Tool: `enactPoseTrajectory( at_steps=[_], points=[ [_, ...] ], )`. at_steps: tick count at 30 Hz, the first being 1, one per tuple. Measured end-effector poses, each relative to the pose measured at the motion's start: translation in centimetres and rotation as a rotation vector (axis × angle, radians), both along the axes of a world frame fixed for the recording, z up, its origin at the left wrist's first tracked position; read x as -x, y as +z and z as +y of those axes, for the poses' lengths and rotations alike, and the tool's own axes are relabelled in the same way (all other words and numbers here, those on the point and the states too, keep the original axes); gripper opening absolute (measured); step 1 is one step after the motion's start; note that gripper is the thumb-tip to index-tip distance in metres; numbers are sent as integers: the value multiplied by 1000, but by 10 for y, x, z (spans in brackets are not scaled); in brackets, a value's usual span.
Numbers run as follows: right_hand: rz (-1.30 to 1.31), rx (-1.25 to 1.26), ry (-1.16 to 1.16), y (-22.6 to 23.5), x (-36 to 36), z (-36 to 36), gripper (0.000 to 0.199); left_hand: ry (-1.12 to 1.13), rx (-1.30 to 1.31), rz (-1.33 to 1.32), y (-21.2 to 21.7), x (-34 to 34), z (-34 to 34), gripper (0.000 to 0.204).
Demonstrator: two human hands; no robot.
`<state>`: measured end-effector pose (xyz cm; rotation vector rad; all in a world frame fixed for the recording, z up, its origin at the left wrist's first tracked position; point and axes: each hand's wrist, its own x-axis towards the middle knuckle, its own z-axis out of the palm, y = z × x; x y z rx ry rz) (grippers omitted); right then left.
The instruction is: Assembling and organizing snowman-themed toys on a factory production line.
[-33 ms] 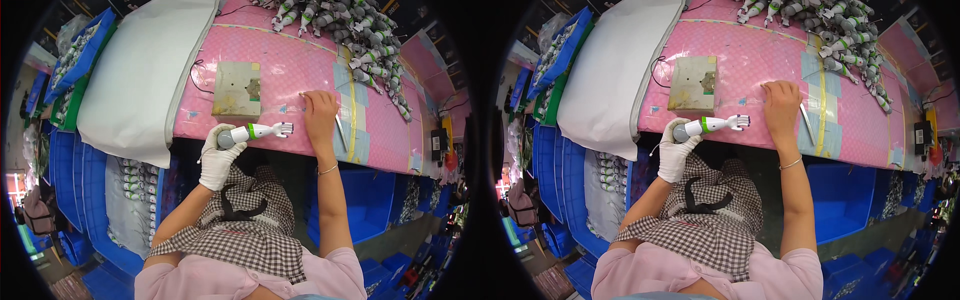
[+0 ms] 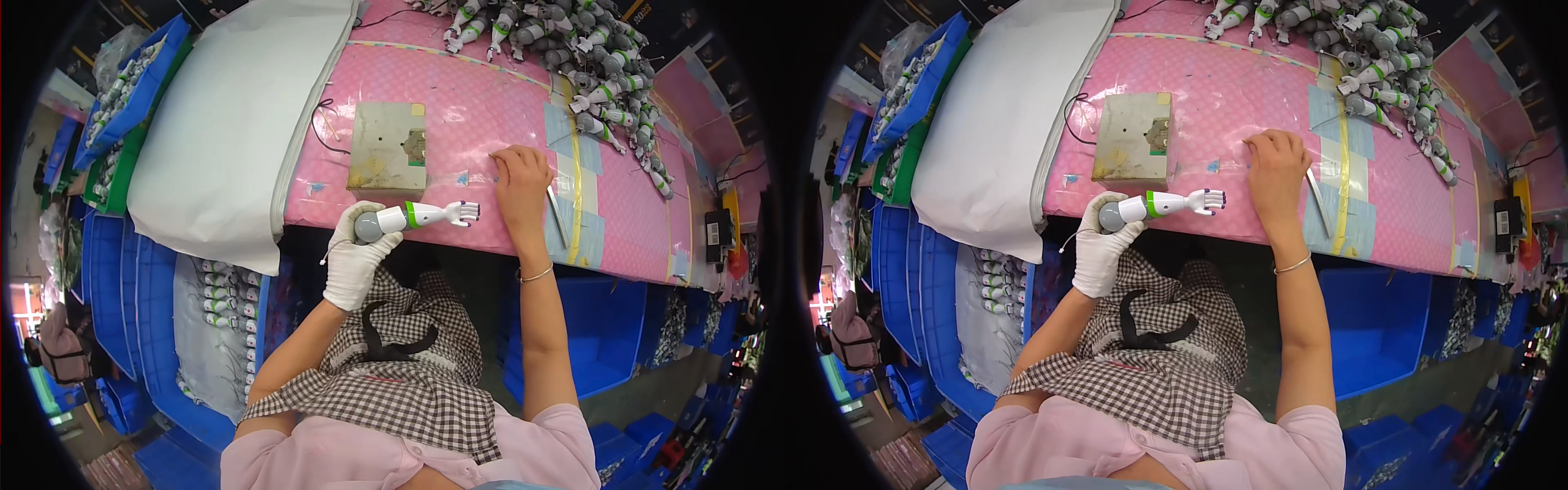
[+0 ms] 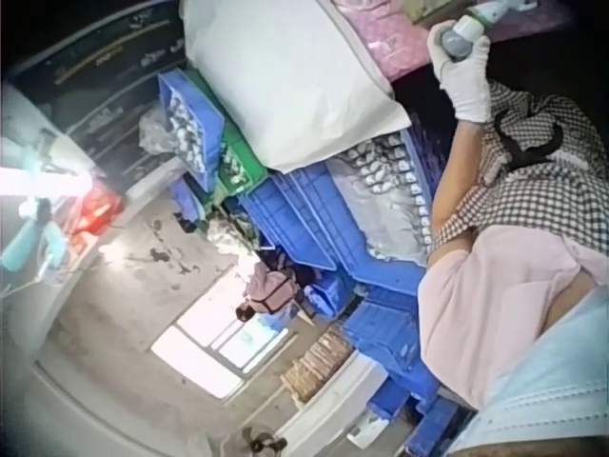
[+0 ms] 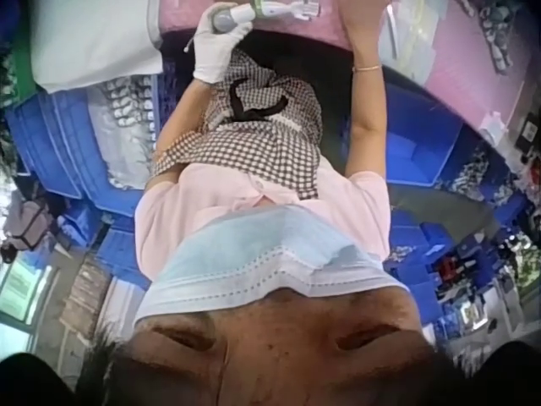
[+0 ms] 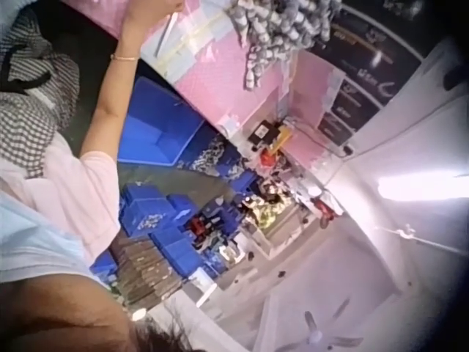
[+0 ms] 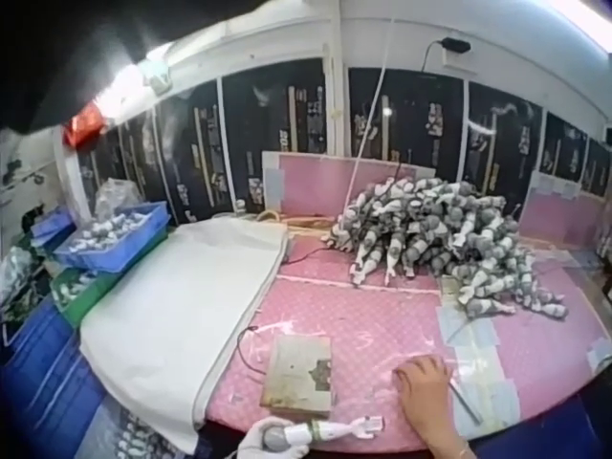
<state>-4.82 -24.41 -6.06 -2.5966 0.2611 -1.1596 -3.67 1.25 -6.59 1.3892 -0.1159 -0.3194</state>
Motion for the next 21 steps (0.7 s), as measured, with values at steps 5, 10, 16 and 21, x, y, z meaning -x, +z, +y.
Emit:
enactPoseTrajectory(
  at_steps=[5,10,16,21],
  points=[
    [29,111,-27,9,9,17,17,-76,-59,-67,17,-8,7,41],
    [429,-865,540,37,47,56,23,-207,-106,-123,35,-20,21,43],
    [348,-1503,918,16,56,92,38,-82,12,-122,43,-26,11,53],
    [172,-1554,906,2,59,132,31,262,358,96,50,-19,-7,42]
  ],
)
